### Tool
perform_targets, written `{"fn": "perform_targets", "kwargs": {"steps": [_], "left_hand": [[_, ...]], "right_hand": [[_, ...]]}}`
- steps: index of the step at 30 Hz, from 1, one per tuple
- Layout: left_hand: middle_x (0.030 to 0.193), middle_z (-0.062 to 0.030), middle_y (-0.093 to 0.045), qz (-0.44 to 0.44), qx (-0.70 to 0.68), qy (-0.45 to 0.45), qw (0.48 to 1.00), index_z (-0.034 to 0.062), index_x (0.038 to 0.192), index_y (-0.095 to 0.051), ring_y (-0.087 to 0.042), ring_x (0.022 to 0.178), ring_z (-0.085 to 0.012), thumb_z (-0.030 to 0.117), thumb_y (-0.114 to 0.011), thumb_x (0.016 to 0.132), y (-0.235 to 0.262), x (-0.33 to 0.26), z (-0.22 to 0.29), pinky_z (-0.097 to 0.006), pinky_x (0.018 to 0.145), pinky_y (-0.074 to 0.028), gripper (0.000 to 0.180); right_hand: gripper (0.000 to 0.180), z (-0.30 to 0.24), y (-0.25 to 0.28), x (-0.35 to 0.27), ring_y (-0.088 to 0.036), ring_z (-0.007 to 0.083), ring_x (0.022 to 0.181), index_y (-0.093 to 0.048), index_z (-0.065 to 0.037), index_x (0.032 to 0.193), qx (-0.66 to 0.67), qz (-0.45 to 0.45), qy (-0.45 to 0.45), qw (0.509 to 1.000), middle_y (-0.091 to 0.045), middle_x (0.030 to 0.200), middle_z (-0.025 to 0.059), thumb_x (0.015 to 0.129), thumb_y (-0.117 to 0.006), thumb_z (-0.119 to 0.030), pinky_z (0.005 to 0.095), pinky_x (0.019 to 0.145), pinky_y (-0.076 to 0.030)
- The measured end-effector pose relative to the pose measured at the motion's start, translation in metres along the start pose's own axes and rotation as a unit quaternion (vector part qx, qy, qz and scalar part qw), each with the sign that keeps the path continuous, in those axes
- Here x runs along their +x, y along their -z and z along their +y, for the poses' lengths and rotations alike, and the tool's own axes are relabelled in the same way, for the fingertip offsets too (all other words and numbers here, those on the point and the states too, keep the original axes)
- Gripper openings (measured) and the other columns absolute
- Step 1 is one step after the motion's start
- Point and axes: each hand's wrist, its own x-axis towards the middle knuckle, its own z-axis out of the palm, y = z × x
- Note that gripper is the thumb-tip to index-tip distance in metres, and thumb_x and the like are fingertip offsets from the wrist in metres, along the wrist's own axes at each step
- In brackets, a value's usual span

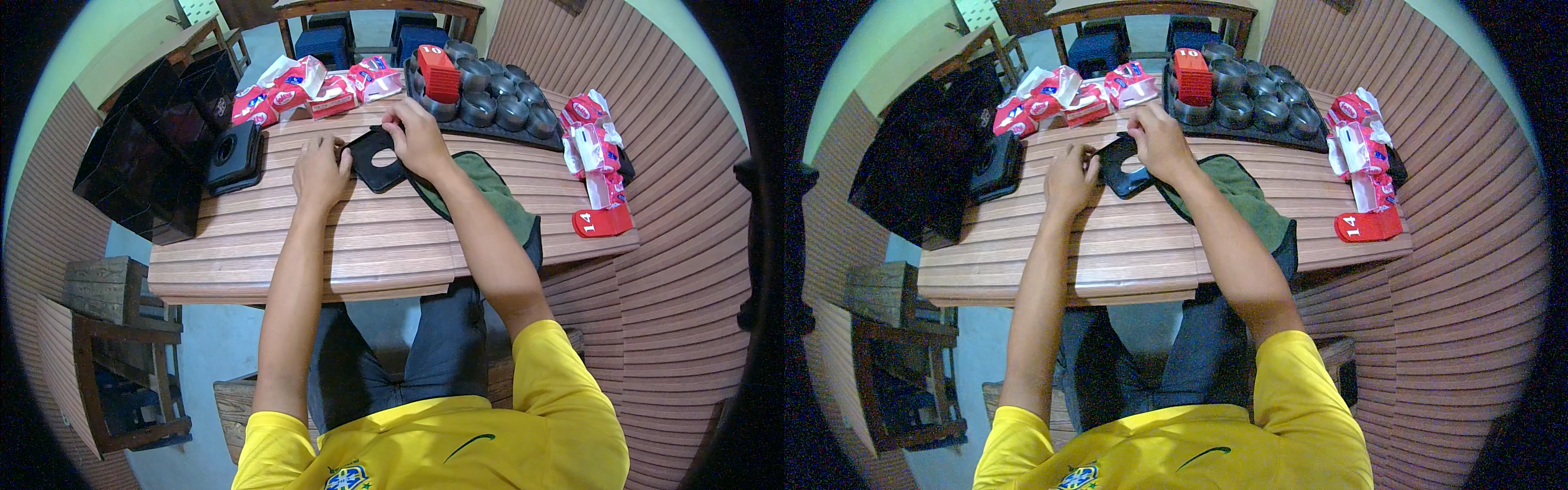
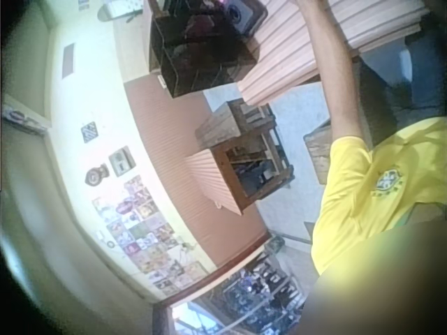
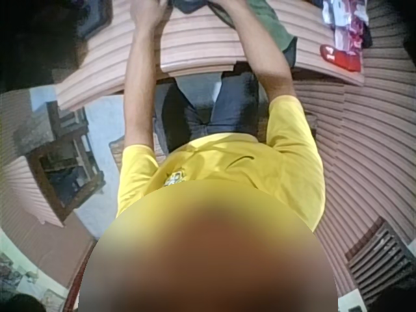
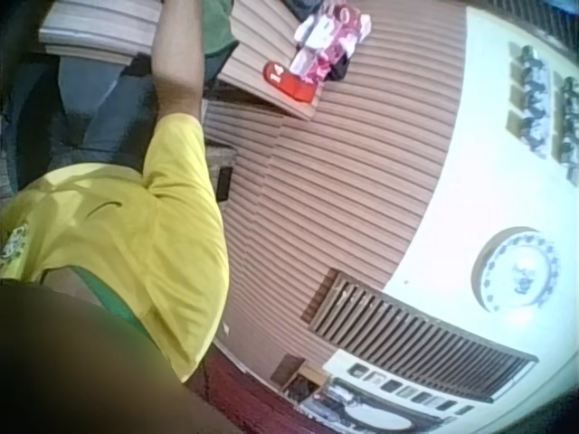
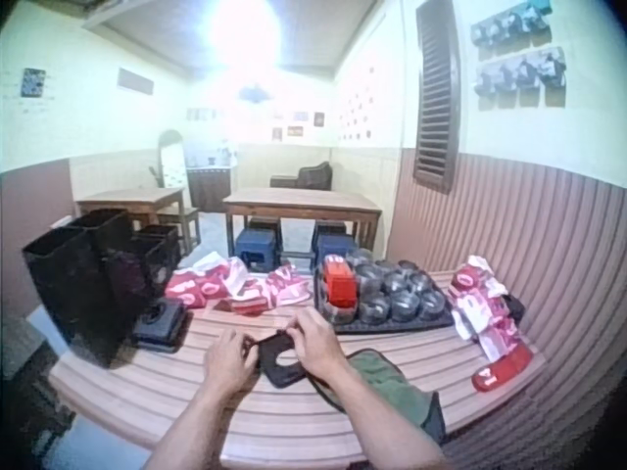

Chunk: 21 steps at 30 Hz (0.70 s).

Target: The person folds a black square object and then folds red rectangular cards into standing table tents. They place the finished tents on the table next to other similar items.

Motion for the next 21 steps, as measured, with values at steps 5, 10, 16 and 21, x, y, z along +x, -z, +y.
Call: {"fn": "perform_targets", "kwargs": {"steps": [5, 10, 16, 21], "left_hand": [[0.126, -0.0183, -0.067, -0.038, -0.068, -0.026, 0.997, 0.0079, 0.123, -0.076, -0.066, 0.118, -0.04, 0.045, -0.073, 0.099, -0.001, 0.001, 0.0, -0.05, 0.099, -0.053, 0.043], [0.127, -0.0205, -0.067, -0.069, -0.04, -0.055, 0.995, 0.0028, 0.133, -0.073, -0.064, 0.122, -0.0417, 0.075, -0.079, 0.079, 0.005, -0.002, 0.006, -0.054, 0.106, -0.049, 0.091], [0.133, -0.0222, -0.065, -0.092, -0.012, -0.07, 0.993, -0.0003, 0.136, -0.07, -0.06, 0.13, -0.0422, 0.077, -0.09, 0.057, 0.009, -0.004, 0.01, -0.055, 0.111, -0.045, 0.113], [0.132, -0.0186, -0.066, -0.115, -0.022, -0.082, 0.99, 0.0007, 0.135, -0.07, -0.059, 0.132, -0.0404, 0.073, -0.093, 0.052, 0.011, -0.004, 0.01, -0.054, 0.113, -0.044, 0.112]], "right_hand": [[0.018, 0.004, 0.0, -0.01, -0.071, 0.0393, 0.097, -0.073, 0.0, 0.097, -0.055, -0.163, -0.043, 0.984, -0.071, 0.103, 0.0201, 0.087, -0.082, -0.011, 0.0471, 0.088, -0.056], [0.027, 0.004, 0.003, -0.011, -0.073, 0.0388, 0.1, -0.079, -0.003, 0.103, -0.067, -0.185, 0.001, 0.98, -0.075, 0.102, 0.0191, 0.08, -0.087, -0.015, 0.0468, 0.091, -0.057], [0.019, 0.006, 0.002, -0.007, -0.075, 0.0368, 0.098, -0.082, -0.002, 0.098, -0.031, -0.212, -0.079, 0.973, -0.079, 0.099, 0.0187, 0.08, -0.084, -0.008, 0.0457, 0.091, -0.058], [0.018, 0.012, 0.0, -0.007, -0.076, 0.0378, 0.097, -0.084, -0.002, 0.099, -0.073, -0.171, -0.064, 0.981, -0.079, 0.099, 0.0184, 0.081, -0.081, -0.003, 0.0451, 0.092, -0.059]]}}
